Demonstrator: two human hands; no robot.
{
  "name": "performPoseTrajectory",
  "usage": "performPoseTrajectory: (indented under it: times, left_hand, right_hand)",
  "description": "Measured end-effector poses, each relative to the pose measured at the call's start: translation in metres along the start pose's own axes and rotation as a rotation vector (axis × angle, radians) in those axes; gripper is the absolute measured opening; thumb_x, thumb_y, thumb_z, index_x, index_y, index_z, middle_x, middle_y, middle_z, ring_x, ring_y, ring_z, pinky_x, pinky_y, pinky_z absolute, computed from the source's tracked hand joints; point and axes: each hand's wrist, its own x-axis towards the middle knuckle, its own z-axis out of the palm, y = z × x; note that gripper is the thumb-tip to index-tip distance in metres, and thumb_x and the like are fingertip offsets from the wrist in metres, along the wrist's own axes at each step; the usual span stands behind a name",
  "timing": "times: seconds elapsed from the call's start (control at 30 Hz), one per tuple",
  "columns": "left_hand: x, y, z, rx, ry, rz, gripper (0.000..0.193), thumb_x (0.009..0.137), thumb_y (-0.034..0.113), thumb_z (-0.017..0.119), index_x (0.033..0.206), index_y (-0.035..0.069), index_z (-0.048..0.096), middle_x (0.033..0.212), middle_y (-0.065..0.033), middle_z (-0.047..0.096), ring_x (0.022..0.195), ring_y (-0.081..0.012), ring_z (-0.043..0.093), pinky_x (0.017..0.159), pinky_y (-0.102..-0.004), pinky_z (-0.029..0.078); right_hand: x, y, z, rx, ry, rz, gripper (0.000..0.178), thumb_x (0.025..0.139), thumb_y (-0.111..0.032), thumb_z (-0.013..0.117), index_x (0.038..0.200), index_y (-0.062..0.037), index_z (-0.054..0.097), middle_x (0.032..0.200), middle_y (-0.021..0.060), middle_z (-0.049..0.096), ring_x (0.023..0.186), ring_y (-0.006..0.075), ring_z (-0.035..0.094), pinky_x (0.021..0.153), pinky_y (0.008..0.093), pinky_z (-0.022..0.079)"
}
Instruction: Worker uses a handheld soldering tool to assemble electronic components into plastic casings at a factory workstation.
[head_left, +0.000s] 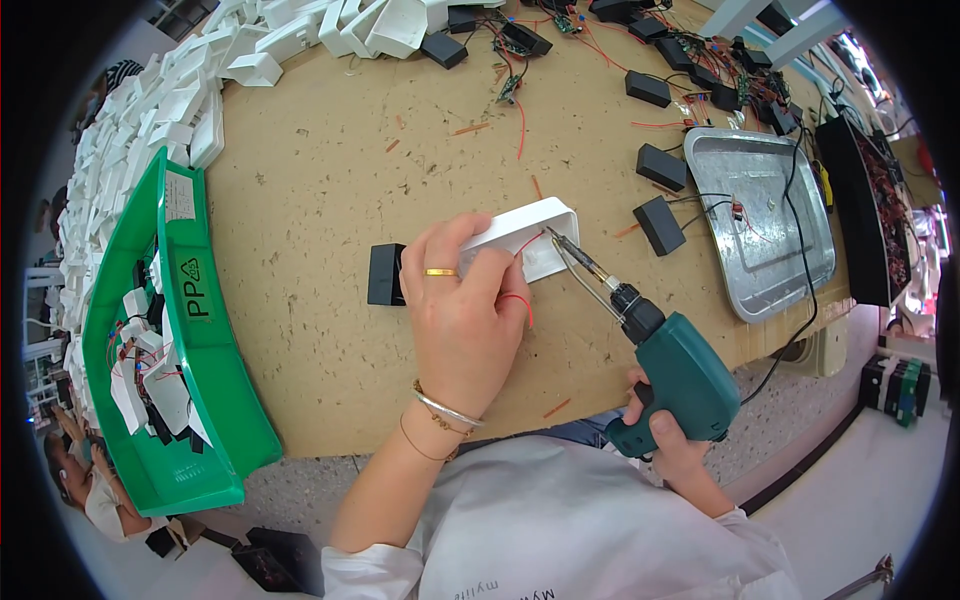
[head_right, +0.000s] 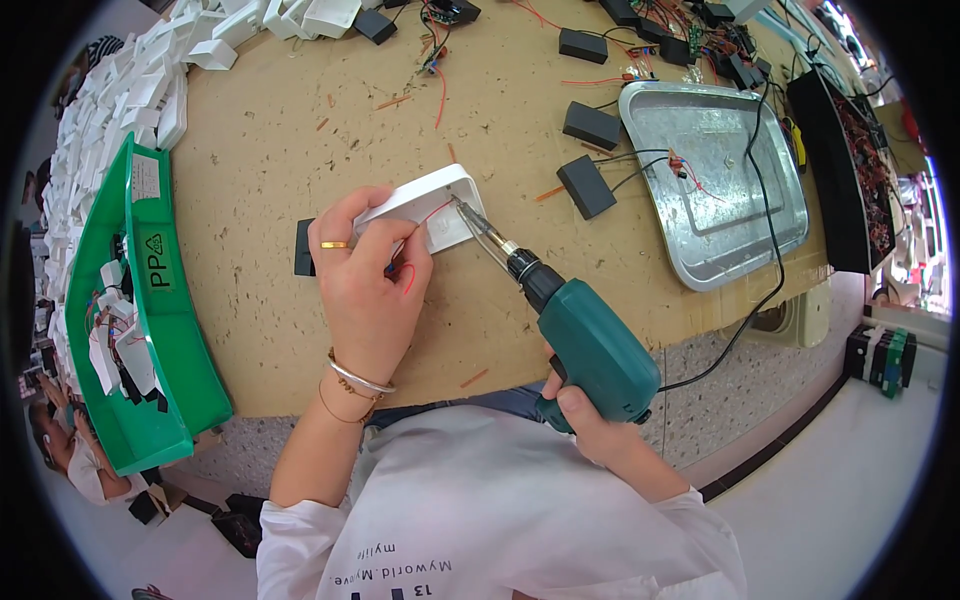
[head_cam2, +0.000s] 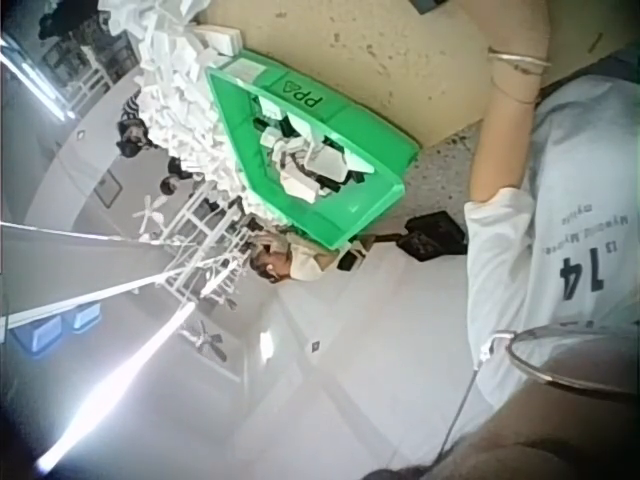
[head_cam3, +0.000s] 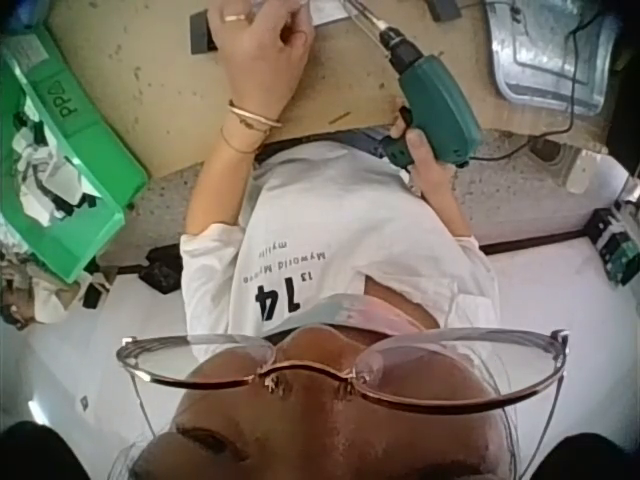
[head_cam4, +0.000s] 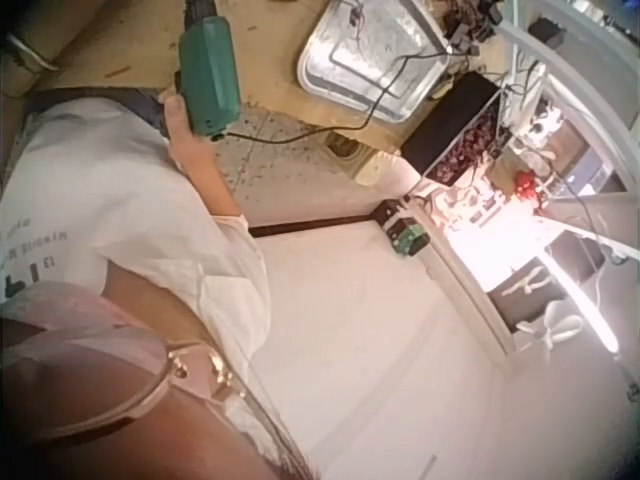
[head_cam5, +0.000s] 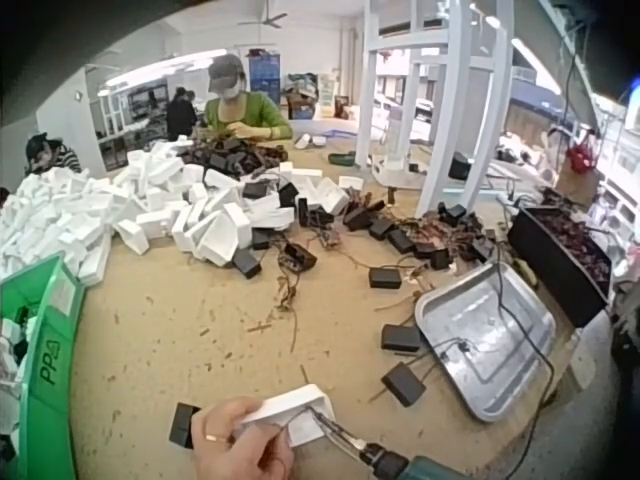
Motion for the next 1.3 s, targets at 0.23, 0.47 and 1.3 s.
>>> performPoseTrajectory:
  times: [0.23, 0.47, 1.3]
  left_hand:
    - [0.000, 0.006, -0.008, -0.102, -0.048, -0.079, 0.020, 0.064, 0.005, 0.071, 0.082, 0.007, 0.062, 0.114, -0.0086, 0.050, 0.104, -0.0321, 0.046, 0.087, -0.0417, 0.039]
    - [-0.007, -0.004, -0.032, -0.051, -0.125, 0.162, 0.024, 0.062, 0.011, 0.074, 0.085, 0.015, 0.067, 0.103, 0.0008, 0.060, 0.106, -0.0251, 0.048, 0.094, -0.0481, 0.030]
    - [0.007, 0.006, -0.005, -0.219, -0.103, -0.091, 0.009, 0.075, 0.005, 0.067, 0.081, -0.001, 0.063, 0.104, -0.0132, 0.058, 0.095, -0.0297, 0.056, 0.078, -0.0353, 0.047]
  right_hand:
    - [0.001, -0.001, 0.000, -0.023, -0.009, -0.010, 0.055, 0.082, -0.036, 0.061, 0.116, 0.0046, 0.049, 0.102, 0.0146, 0.058, 0.065, 0.0145, 0.056, 0.074, 0.0328, 0.045]
    - [0.002, 0.000, -0.002, 0.019, -0.018, -0.048, 0.054, 0.082, -0.035, 0.061, 0.116, 0.0051, 0.048, 0.102, 0.0157, 0.058, 0.065, 0.0146, 0.056, 0.072, 0.0319, 0.045]
    - [0.000, 0.003, -0.002, 0.012, -0.017, -0.040, 0.055, 0.082, -0.035, 0.060, 0.118, 0.0048, 0.048, 0.103, 0.0156, 0.058, 0.066, 0.0147, 0.056, 0.073, 0.0326, 0.046]
